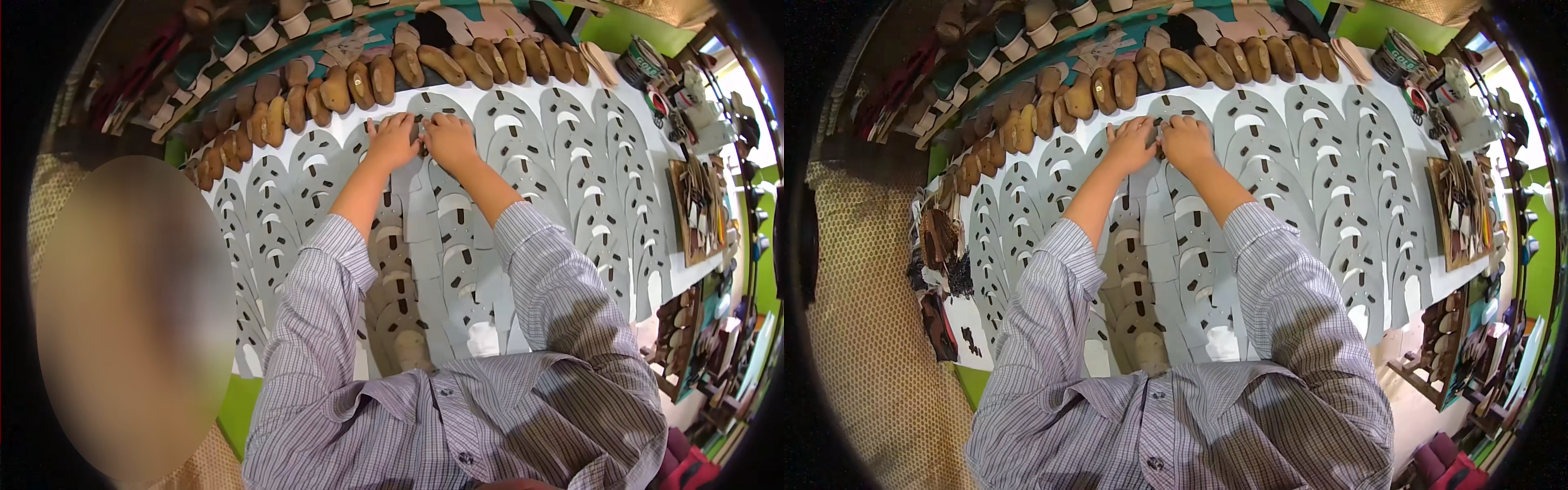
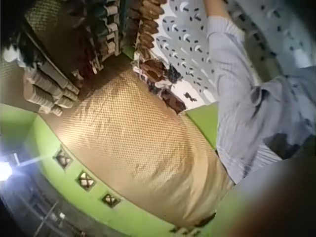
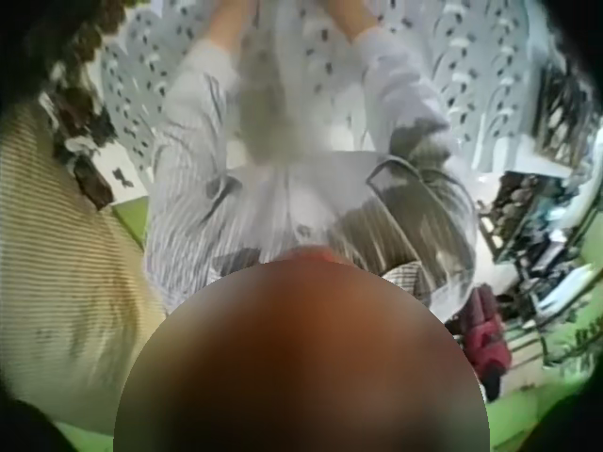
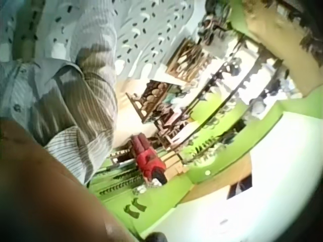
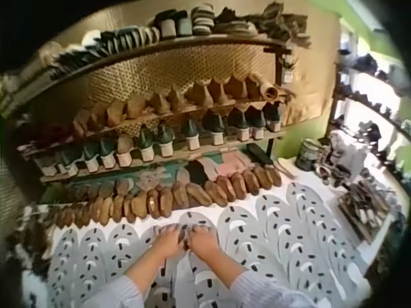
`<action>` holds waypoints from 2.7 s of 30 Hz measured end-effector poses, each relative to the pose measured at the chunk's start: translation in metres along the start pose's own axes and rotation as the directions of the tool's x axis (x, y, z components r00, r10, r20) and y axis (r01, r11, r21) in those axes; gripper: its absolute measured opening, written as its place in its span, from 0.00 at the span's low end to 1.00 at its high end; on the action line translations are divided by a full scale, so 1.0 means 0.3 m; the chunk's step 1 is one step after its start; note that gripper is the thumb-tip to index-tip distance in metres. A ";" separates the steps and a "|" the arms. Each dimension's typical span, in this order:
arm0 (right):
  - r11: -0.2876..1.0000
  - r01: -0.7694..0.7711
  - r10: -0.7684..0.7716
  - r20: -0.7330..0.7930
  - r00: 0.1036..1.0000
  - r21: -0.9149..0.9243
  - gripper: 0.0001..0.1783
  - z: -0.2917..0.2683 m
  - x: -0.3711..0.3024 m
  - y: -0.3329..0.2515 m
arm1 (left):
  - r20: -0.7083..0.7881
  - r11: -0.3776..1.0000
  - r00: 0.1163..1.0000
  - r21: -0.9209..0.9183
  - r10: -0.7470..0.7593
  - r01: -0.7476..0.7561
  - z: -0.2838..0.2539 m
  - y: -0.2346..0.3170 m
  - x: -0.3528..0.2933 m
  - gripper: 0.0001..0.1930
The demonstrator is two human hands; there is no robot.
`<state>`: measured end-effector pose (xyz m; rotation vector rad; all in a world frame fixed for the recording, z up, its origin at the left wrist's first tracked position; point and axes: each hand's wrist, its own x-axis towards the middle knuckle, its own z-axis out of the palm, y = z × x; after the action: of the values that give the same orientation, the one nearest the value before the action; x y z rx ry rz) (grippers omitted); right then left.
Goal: Aligning small white shoe upper components onto a master template sheet for assembly.
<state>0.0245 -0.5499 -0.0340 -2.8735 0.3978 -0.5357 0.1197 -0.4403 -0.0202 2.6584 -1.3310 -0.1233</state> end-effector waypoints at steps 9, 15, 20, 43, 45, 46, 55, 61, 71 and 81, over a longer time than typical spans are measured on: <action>0.997 0.060 -0.055 -0.102 0.993 0.043 0.19 0.039 -0.011 0.033 | -0.082 0.992 0.990 0.071 0.112 -0.106 0.017 -0.037 -0.006 0.27; 0.997 0.070 -0.070 -0.047 0.996 -0.011 0.20 0.039 -0.005 0.031 | 0.008 0.994 0.997 0.075 0.081 -0.081 -0.011 -0.029 -0.007 0.26; 0.996 0.075 -0.077 -0.044 0.996 -0.056 0.23 0.032 0.003 0.030 | 0.036 0.998 0.998 0.032 0.060 -0.061 -0.016 -0.027 -0.004 0.26; 1.000 0.002 -0.001 0.039 0.999 -0.030 0.27 0.010 0.012 -0.023 | 0.083 1.000 0.996 0.014 0.011 -0.013 -0.030 -0.031 -0.008 0.26; 0.997 -0.036 0.047 0.179 0.983 -0.069 0.28 -0.009 0.026 -0.037 | 0.088 1.000 0.996 0.010 0.004 -0.005 -0.029 -0.035 -0.011 0.26; 0.997 -0.033 0.045 0.181 0.982 -0.068 0.28 -0.018 0.038 -0.043 | 0.086 1.000 0.996 -0.014 -0.008 0.009 -0.028 -0.038 -0.010 0.26; 0.983 -0.057 0.112 0.323 0.940 -0.174 0.29 -0.031 0.067 -0.044 | 0.219 0.960 0.966 -0.214 -0.135 0.182 -0.061 -0.062 0.077 0.22; 0.987 -0.074 0.117 0.320 0.940 -0.144 0.32 -0.022 0.039 -0.034 | -0.173 0.998 0.985 -0.067 -0.006 -0.006 0.066 -0.081 0.098 0.21; 0.998 -0.061 0.060 0.130 0.990 -0.002 0.28 -0.062 -0.061 0.046 | -0.331 0.855 0.937 -0.514 -0.115 -0.077 0.084 -0.104 0.149 0.10; 0.998 0.003 0.006 0.150 0.989 -0.061 0.28 -0.022 -0.017 0.018 | -0.108 0.908 0.994 -0.419 -0.020 -0.027 0.038 -0.100 0.194 0.10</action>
<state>0.0162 -0.5545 -0.0308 -2.9464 0.3987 -0.3085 0.1765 -0.4703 -0.0368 2.2647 -1.1246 -0.2316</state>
